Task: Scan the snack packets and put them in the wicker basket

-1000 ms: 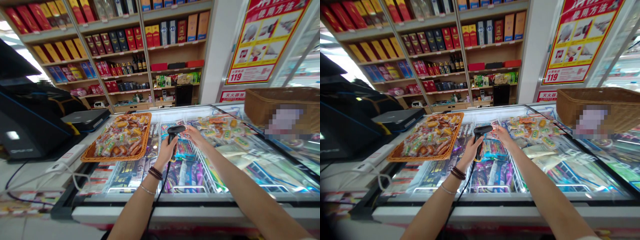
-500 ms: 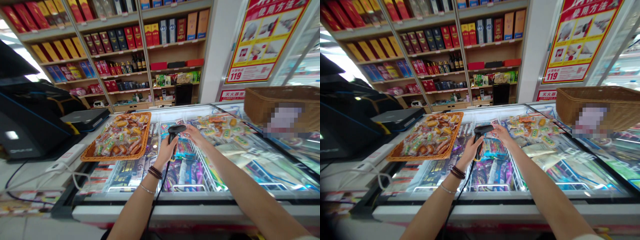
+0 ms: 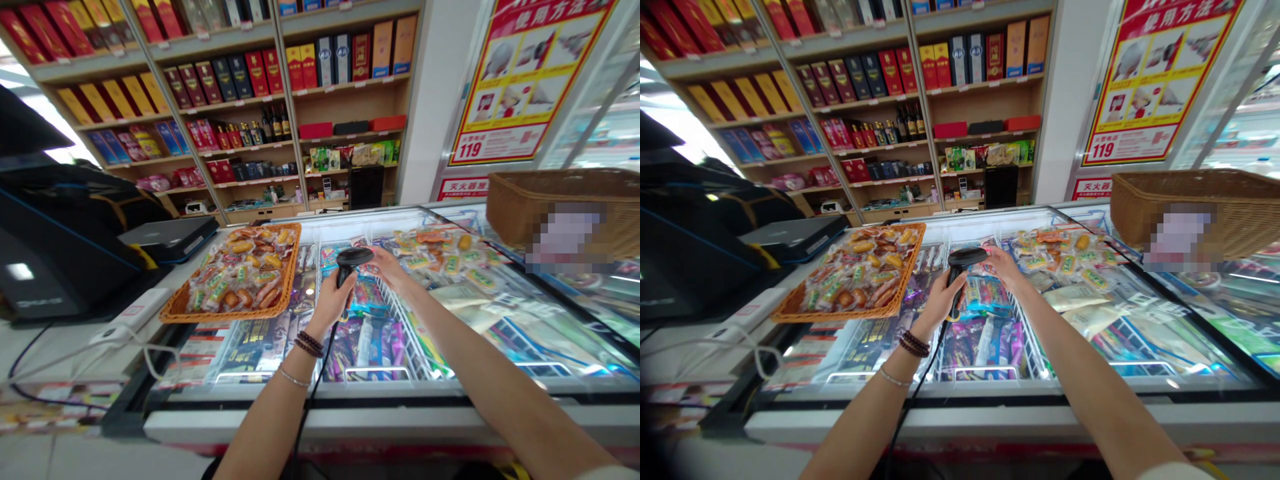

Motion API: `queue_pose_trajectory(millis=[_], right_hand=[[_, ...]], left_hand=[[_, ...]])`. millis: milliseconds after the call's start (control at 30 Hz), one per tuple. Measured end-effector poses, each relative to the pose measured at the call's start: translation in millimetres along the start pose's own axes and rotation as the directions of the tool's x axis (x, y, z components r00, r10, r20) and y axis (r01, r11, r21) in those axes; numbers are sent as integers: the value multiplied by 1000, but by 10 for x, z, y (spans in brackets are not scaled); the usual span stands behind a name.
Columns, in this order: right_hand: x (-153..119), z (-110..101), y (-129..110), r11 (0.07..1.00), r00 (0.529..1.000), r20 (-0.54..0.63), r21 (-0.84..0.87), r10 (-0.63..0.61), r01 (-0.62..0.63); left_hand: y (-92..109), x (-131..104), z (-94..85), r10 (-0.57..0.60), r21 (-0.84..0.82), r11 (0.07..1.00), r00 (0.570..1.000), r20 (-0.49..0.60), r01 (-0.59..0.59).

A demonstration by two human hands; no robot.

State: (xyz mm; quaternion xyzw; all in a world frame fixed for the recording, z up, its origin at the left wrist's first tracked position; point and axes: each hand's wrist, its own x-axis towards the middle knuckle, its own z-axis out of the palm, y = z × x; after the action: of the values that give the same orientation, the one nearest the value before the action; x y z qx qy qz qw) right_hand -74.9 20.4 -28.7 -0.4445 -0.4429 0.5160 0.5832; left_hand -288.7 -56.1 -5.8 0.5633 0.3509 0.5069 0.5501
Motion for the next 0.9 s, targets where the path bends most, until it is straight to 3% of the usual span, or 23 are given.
queue_pose_trajectory(millis=[400, 900], right_hand=[[-49, 28, -26, 1000, 1000, 10, 8, -18, 18], [-176, 116, -56, 998, 998, -16, 15, -62, 62]], left_hand=[[28, -16, -9, 18, 76, 997, 999, 34, -20], [-147, 27, 9, 66, 88, 994, 998, -19, -64]])
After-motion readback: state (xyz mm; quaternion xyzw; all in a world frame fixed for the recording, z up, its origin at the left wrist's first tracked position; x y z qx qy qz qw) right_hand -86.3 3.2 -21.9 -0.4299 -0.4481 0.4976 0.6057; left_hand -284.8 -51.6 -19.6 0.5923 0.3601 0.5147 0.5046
